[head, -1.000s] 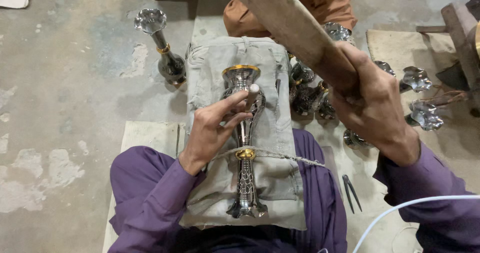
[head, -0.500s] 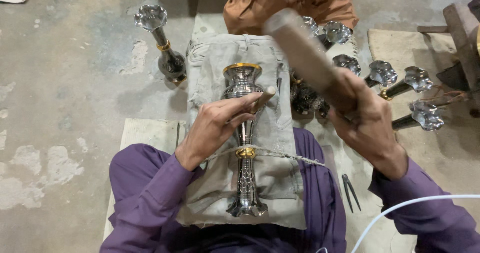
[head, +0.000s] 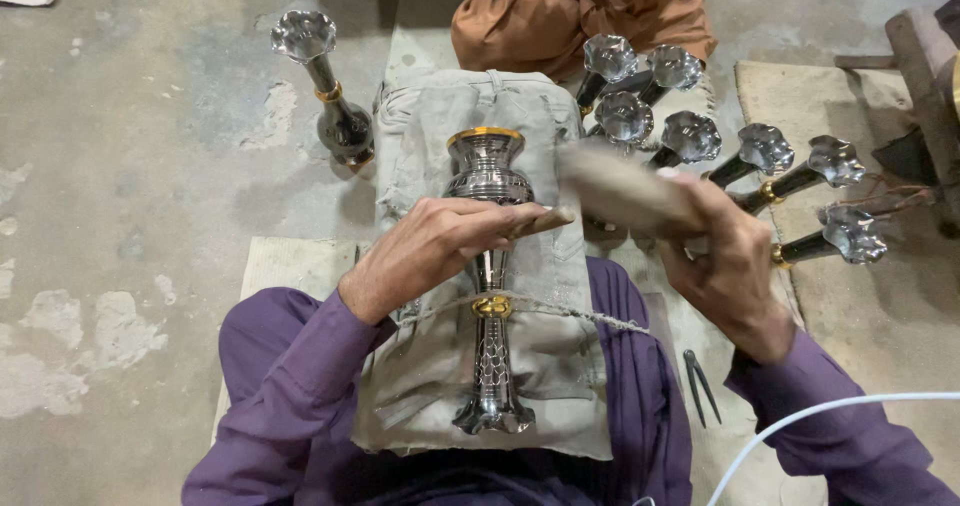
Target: The person sits on the floor with an engraved metal vase held against a cloth cushion and uses a small punch and a wooden mallet to repeatedly strike the vase's surface, working the decorative pattern. Finished vases sit on the floor beside them.
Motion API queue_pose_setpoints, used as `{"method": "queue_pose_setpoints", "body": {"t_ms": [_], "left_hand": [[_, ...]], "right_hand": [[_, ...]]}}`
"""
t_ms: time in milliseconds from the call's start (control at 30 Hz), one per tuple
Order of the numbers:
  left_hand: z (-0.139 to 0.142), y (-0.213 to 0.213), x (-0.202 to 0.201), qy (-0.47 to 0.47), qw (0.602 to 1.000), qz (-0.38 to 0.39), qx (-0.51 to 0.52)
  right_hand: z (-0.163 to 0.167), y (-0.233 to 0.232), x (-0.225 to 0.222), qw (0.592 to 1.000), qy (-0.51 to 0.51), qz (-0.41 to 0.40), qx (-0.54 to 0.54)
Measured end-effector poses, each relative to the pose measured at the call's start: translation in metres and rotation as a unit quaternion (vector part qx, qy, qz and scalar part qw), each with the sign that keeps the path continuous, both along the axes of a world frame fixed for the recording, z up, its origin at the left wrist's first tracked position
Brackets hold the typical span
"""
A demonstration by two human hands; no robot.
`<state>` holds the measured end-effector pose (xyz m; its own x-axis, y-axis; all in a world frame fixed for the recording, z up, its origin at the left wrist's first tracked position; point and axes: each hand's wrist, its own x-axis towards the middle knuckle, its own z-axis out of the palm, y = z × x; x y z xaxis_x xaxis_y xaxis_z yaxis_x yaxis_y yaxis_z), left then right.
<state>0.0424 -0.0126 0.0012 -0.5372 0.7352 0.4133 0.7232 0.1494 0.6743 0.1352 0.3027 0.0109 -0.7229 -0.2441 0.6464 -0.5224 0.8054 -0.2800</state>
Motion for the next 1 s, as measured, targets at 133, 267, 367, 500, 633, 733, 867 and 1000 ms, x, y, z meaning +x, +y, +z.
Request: {"method": "queue_pose_setpoints", "body": {"t_ms": [133,267,367,500,633,733,867,1000], "left_hand": [[-0.002,-0.002,0.003,-0.004,1.000,0.018,0.000],[-0.009,-0.007,0.011,0.031,0.998,0.035,0.052],[-0.018,-0.003,0.017,-0.010,0.992,0.091,0.092],[-0.030,-0.001,0.024,-0.045,0.979,0.160,0.114],[-0.036,0.001,0.031,-0.079,0.966,0.199,0.144],[-0.039,0.003,0.035,-0.113,0.955,0.229,0.149],[-0.042,0.007,0.038,-0.109,0.941,0.283,0.148],[-0.043,0.008,0.041,-0.156,0.927,0.296,0.171]], "right_hand": [[-0.001,0.004,0.004,0.994,0.001,-0.096,0.047],[0.014,0.002,0.005,0.990,-0.026,-0.099,0.100],[0.030,-0.004,-0.006,0.997,-0.004,-0.042,0.069],[0.057,-0.012,-0.023,0.981,-0.118,-0.050,0.142],[0.078,-0.033,-0.032,0.975,-0.089,-0.072,0.188],[0.090,-0.048,-0.043,0.982,-0.094,-0.015,0.165],[0.099,-0.061,-0.058,0.940,-0.062,-0.070,0.327],[0.099,-0.071,-0.067,0.982,-0.056,0.069,0.169]]}}
